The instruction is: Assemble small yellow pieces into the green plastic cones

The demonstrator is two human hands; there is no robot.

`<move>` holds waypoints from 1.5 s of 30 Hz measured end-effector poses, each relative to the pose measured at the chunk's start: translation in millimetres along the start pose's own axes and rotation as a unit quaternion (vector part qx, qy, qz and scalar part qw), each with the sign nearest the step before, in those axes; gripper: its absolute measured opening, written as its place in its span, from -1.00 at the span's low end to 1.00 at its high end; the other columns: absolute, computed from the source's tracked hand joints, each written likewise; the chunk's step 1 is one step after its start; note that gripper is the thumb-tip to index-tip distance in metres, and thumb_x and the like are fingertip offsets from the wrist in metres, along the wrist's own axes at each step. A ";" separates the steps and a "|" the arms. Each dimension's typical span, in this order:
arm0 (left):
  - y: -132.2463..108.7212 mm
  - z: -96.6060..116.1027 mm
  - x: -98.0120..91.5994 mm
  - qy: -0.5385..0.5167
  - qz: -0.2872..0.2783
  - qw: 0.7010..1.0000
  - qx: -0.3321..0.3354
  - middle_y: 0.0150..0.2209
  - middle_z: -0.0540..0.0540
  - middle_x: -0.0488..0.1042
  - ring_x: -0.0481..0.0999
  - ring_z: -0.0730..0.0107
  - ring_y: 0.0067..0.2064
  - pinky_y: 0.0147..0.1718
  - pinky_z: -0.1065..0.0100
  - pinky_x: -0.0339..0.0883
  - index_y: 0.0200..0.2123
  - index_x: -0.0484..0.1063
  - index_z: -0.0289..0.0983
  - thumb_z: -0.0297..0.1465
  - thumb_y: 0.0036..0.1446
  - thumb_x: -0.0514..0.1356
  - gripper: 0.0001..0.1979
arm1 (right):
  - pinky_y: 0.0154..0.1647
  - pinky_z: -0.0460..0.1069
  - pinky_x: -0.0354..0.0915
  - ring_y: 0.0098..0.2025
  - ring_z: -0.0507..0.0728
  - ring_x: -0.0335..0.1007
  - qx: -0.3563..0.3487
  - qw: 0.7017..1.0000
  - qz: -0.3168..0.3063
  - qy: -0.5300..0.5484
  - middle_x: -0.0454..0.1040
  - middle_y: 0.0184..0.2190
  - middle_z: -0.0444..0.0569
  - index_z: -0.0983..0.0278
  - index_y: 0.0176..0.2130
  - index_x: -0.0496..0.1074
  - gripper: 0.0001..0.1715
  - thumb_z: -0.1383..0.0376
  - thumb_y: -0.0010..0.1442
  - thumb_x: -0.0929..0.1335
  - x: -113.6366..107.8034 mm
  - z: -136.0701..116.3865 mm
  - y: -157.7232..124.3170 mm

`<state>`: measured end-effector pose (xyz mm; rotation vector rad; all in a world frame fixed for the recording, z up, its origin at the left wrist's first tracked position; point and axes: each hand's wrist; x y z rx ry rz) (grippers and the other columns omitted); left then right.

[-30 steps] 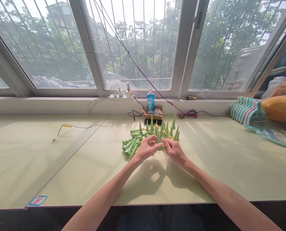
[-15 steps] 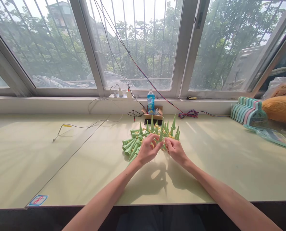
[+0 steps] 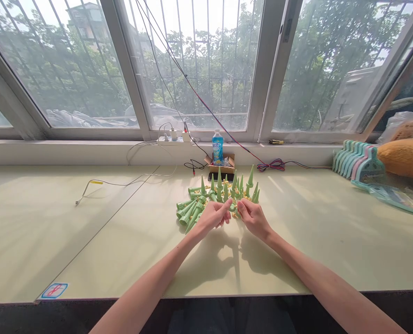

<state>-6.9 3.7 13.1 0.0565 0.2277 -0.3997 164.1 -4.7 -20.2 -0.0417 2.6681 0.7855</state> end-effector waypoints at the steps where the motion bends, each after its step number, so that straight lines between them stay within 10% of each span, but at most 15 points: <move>1: -0.7 0.4 -0.4 0.004 0.000 1.000 0.003 -0.65 -0.08 0.39 0.22 0.56 -0.68 -0.70 0.48 0.02 -0.63 0.42 -0.36 0.13 0.13 0.07 -0.34 | -0.54 -0.08 0.01 -0.56 -0.01 0.01 0.000 1.000 -0.001 0.002 0.13 -0.61 -0.20 0.23 -0.52 0.07 -0.49 0.03 0.38 0.17 0.1 0.6 0.1; 28: -2.5 -0.1 0.4 0.152 0.108 0.958 0.218 -0.48 0.00 0.40 0.32 0.54 -0.49 -0.54 0.49 0.23 -0.52 0.37 -0.31 -0.12 0.01 0.33 -0.63 | -0.65 -0.07 0.02 -0.65 -0.01 0.06 0.058 0.997 -0.006 0.054 0.13 -0.67 -0.20 0.22 -0.54 0.10 -0.44 -0.05 0.36 0.16 2.1 4.1 1.3; 39: 3.8 -4.0 1.3 -0.008 0.017 0.999 0.036 -0.72 -0.09 0.33 0.23 0.53 -0.72 -0.69 0.44 0.08 -0.68 0.41 -0.33 0.18 0.21 -0.23 -0.17 | -0.53 -0.07 0.06 -0.57 -0.01 0.05 -0.009 1.000 0.011 -0.005 0.16 -0.59 -0.19 0.23 -0.50 0.14 -0.48 0.01 0.39 0.15 -0.1 0.2 0.6; 45: 2.8 -0.5 -0.9 -0.064 -0.027 0.996 -0.061 -0.67 -0.15 0.41 0.25 0.52 -0.70 -0.68 0.43 0.09 -0.65 0.44 -0.38 0.23 0.13 -0.12 -0.18 | -0.52 -0.08 0.06 -0.57 -0.02 0.06 -0.028 0.999 -0.027 -0.013 0.21 -0.58 -0.19 0.25 -0.45 0.20 -0.52 0.02 0.39 0.16 -1.3 -0.4 -0.7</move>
Point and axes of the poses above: each hand's wrist, its own y-axis towards the middle knuckle, its own x-axis out of the palm, z = x × y
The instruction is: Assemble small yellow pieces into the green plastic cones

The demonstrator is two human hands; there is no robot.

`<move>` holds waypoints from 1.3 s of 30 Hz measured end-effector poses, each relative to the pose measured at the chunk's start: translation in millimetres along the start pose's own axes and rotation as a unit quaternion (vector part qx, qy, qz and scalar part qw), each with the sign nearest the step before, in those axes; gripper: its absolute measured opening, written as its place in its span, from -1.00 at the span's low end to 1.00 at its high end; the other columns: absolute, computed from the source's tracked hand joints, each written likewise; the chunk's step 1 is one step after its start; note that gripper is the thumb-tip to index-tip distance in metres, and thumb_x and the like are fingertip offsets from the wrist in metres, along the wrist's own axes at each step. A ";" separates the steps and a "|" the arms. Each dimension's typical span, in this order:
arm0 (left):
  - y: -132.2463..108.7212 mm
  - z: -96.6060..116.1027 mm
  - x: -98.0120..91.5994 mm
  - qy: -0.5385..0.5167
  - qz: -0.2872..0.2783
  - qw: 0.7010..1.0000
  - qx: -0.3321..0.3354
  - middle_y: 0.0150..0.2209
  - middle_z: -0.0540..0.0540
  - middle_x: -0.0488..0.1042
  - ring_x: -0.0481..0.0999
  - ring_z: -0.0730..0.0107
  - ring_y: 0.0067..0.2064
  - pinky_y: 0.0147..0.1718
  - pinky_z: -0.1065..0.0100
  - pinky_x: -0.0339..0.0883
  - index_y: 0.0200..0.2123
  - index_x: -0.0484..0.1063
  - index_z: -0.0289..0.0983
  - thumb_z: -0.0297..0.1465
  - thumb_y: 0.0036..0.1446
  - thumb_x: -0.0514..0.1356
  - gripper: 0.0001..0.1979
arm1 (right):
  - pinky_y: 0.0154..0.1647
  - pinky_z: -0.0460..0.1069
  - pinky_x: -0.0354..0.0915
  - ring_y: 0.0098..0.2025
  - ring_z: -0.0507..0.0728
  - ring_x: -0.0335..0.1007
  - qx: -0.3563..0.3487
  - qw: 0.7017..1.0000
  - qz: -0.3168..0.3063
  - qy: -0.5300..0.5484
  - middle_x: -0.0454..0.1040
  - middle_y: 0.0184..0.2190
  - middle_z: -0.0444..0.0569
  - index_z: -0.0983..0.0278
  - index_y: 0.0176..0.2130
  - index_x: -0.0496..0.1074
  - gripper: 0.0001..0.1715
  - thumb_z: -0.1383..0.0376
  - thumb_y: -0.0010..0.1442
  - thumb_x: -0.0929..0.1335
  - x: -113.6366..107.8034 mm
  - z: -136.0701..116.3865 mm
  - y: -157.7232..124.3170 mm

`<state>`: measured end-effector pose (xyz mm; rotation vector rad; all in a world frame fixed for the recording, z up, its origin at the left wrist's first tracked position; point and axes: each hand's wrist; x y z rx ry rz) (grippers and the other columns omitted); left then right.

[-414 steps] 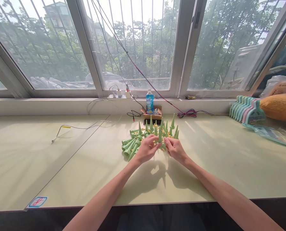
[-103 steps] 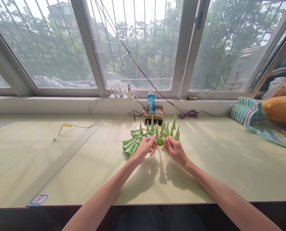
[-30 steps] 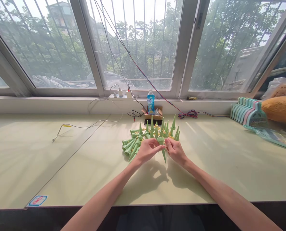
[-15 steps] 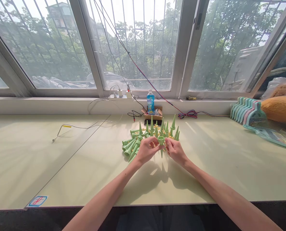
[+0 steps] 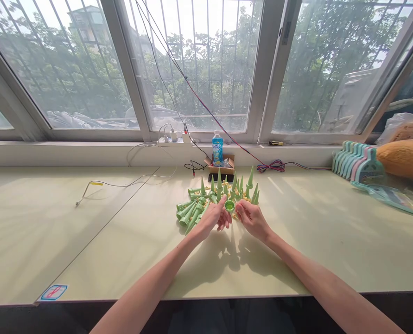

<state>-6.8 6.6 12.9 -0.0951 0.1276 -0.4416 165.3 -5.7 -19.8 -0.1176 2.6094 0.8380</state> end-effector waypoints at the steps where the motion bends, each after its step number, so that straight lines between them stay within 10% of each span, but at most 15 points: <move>1: -0.2 0.0 -0.3 -0.005 -0.002 1.000 -0.002 -0.67 -0.15 0.41 0.25 0.52 -0.70 -0.68 0.44 0.09 -0.64 0.45 -0.38 0.24 0.12 -0.09 -0.19 | -0.52 -0.09 0.06 -0.57 -0.02 0.06 0.003 1.000 -0.003 0.004 0.21 -0.58 -0.19 0.25 -0.45 0.20 -0.52 0.02 0.39 0.16 -0.1 0.0 -0.2; 22: -7.7 3.2 -0.6 0.104 0.004 0.985 0.136 -0.76 0.08 0.24 0.21 0.57 -0.71 -0.61 0.46 0.14 -0.57 0.27 -0.29 0.02 0.18 0.10 -0.49 | -0.61 -0.08 0.04 -0.63 -0.02 0.04 0.062 0.998 0.009 0.027 0.13 -0.66 -0.22 0.21 -0.53 0.04 -0.44 -0.07 0.36 0.15 0.7 1.1 1.5; 39: -1.9 -10.8 0.7 0.234 0.057 0.923 0.299 -0.30 -0.04 0.32 0.28 0.61 -0.52 -0.55 0.50 0.27 -0.22 0.44 -0.27 -0.18 0.23 0.14 -0.73 | -0.66 -0.08 0.06 -0.65 -0.02 0.05 0.105 0.992 0.013 0.068 0.10 -0.64 -0.20 0.22 -0.55 0.10 -0.40 -0.11 0.32 0.17 2.3 5.6 3.7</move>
Point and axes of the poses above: each hand's wrist, its own y-axis towards the middle knuckle, its own x-axis out of the palm, z = x × y
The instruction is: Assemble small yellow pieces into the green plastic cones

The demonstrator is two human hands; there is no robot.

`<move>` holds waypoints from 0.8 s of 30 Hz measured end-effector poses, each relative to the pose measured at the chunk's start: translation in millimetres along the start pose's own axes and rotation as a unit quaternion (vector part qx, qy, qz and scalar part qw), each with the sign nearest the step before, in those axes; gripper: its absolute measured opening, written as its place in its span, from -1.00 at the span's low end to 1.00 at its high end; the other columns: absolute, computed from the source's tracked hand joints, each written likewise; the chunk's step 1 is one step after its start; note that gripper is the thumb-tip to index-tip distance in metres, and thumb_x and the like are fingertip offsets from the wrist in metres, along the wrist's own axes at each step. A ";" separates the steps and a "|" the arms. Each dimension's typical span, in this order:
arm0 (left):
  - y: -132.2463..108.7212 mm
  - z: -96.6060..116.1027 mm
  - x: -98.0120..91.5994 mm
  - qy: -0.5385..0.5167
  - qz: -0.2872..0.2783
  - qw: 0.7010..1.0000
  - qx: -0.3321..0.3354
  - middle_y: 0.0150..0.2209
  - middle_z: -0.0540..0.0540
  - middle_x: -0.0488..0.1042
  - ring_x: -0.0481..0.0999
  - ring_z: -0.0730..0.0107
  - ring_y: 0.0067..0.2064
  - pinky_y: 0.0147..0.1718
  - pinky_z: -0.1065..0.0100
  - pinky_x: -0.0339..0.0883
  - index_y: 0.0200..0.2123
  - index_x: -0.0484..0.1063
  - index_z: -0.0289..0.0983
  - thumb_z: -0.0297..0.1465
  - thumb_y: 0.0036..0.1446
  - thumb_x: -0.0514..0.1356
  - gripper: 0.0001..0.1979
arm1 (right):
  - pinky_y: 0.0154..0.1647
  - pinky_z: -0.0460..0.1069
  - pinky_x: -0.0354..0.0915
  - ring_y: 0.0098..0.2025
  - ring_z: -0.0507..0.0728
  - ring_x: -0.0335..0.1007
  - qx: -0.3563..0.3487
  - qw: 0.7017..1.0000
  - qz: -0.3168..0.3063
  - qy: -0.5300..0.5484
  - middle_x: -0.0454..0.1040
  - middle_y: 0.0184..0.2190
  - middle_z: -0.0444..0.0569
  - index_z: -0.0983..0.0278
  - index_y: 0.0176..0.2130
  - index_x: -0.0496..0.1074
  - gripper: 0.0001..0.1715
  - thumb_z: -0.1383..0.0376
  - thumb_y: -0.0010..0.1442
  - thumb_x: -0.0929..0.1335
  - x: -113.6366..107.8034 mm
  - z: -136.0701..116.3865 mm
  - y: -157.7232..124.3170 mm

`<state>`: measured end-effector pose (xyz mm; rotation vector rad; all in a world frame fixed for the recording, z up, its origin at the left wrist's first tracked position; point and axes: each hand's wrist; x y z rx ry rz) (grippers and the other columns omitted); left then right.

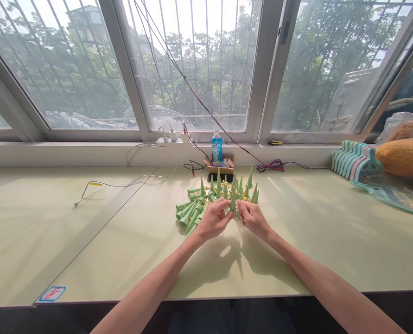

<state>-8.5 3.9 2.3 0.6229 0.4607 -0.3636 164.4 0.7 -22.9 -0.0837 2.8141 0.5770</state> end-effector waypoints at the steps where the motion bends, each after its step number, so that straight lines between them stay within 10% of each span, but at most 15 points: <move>1: 0.0 -0.8 0.3 0.008 0.001 1.000 0.009 -0.29 -0.04 0.33 0.28 0.61 -0.51 -0.54 0.50 0.28 -0.21 0.45 -0.26 -0.19 0.23 0.14 -0.74 | -0.66 -0.08 0.06 -0.65 -0.02 0.05 0.002 1.000 0.001 0.003 0.10 -0.65 -0.20 0.22 -0.55 0.10 -0.40 -0.11 0.32 0.18 -0.1 0.0 0.1; 16: -0.6 -0.5 3.6 0.095 0.060 0.993 0.032 -0.13 -0.10 0.39 0.33 0.60 -0.50 -0.48 0.47 0.29 -0.04 0.40 -0.22 -0.21 0.31 0.06 -0.72 | -0.70 -0.09 0.03 -0.69 -0.03 0.03 0.010 0.999 0.016 0.035 0.08 -0.69 -0.24 0.21 -0.52 0.11 -0.42 -0.14 0.30 0.19 0.8 -6.5 -1.5; 24: 0.9 2.0 1.2 0.094 0.108 0.989 -0.019 -0.37 -0.04 0.46 0.30 0.52 -0.54 -0.51 0.44 0.17 -0.33 0.39 -0.28 -0.13 0.34 -0.03 -0.61 | -0.66 -0.09 0.04 -0.65 -0.02 0.04 -0.011 0.999 0.037 0.025 0.13 -0.65 -0.22 0.22 -0.52 0.13 -0.44 -0.09 0.34 0.17 0.5 -8.2 -2.6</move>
Point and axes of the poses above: each hand's wrist, its own y-axis towards the middle knuckle, its own x-axis out of the palm, z = x × y
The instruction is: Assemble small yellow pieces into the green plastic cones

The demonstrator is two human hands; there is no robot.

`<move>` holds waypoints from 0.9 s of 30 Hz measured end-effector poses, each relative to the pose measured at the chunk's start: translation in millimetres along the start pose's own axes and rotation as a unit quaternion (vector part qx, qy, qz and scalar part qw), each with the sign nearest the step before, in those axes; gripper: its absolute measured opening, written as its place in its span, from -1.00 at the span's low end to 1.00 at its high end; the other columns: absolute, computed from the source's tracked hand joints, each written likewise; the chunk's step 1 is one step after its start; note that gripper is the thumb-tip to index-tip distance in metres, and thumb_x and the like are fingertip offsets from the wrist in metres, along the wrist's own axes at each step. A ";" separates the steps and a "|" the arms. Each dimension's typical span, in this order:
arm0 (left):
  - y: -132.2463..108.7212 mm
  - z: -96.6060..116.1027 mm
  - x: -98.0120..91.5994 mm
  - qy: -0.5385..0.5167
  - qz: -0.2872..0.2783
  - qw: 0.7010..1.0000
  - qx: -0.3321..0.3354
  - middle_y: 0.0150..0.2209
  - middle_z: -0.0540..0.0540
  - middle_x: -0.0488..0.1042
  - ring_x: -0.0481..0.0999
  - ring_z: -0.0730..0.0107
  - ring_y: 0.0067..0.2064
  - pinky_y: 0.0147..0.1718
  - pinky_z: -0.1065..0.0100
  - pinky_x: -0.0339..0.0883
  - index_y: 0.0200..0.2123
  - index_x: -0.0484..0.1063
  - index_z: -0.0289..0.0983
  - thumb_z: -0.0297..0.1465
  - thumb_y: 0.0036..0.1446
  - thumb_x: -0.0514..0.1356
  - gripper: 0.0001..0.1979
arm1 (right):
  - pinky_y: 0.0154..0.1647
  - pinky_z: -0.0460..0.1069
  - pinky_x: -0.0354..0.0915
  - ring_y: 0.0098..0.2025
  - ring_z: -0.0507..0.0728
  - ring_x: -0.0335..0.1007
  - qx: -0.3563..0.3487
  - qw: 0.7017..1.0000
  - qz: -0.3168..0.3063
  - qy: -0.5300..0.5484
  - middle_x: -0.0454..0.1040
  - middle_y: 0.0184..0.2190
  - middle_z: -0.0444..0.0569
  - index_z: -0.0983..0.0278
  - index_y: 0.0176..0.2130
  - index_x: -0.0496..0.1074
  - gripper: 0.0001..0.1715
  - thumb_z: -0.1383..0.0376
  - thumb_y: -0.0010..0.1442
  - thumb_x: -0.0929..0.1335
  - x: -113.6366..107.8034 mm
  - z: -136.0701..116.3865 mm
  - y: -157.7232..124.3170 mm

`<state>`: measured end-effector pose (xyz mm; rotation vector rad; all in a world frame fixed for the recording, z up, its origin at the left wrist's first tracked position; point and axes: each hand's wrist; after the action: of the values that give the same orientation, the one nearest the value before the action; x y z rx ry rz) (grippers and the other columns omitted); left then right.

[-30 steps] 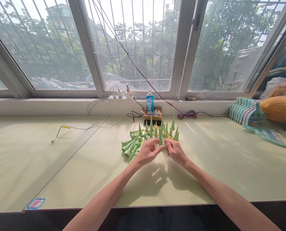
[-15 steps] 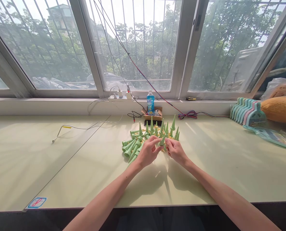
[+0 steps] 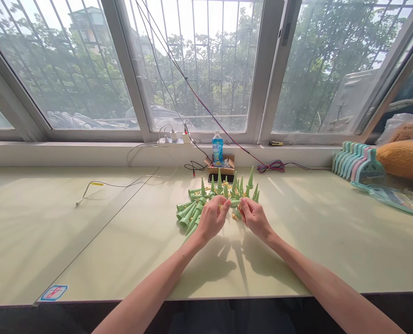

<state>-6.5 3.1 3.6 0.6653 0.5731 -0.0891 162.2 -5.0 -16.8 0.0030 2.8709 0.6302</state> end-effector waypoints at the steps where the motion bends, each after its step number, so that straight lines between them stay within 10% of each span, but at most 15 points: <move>1: 0.3 0.5 -0.2 0.005 -0.005 1.000 -0.009 -0.46 -0.02 0.43 0.32 0.49 -0.54 -0.50 0.44 0.16 -0.41 0.40 -0.28 -0.11 0.34 -0.05 -0.55 | -0.65 -0.09 0.05 -0.63 -0.02 0.06 -0.005 1.000 0.001 -0.006 0.15 -0.64 -0.21 0.22 -0.52 0.13 -0.44 -0.08 0.34 0.17 0.0 0.2 -0.2; 12: 3.8 6.9 -3.0 -0.201 -0.158 0.941 -0.221 -0.63 -0.10 0.44 0.27 0.54 -0.69 -0.67 0.47 0.12 -0.59 0.48 -0.37 0.13 0.20 -0.02 -0.30 | -0.53 -0.09 0.08 -0.59 -0.02 0.09 -0.059 0.996 -0.039 -0.051 0.23 -0.59 -0.19 0.24 -0.47 0.17 -0.52 0.04 0.39 0.16 -0.9 -0.9 -3.1; 27: 4.2 10.1 -7.3 -0.229 -0.162 0.943 -0.178 -0.69 0.08 0.27 0.24 0.58 -0.70 -0.70 0.48 0.08 -0.56 0.30 -0.30 0.02 0.11 0.18 -0.50 | -0.59 -0.08 0.02 -0.61 -0.01 0.04 -0.044 0.996 -0.039 -0.061 0.14 -0.63 -0.21 0.21 -0.50 0.08 -0.49 0.00 0.38 0.15 -1.2 6.1 -1.1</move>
<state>-6.8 -0.4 16.3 0.1778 0.2312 -0.4278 164.6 -3.5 -22.4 -0.0797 2.7108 0.7139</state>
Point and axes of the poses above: each hand's wrist, its own y-axis towards the middle knuckle, its own x-axis out of the palm, z = x × y
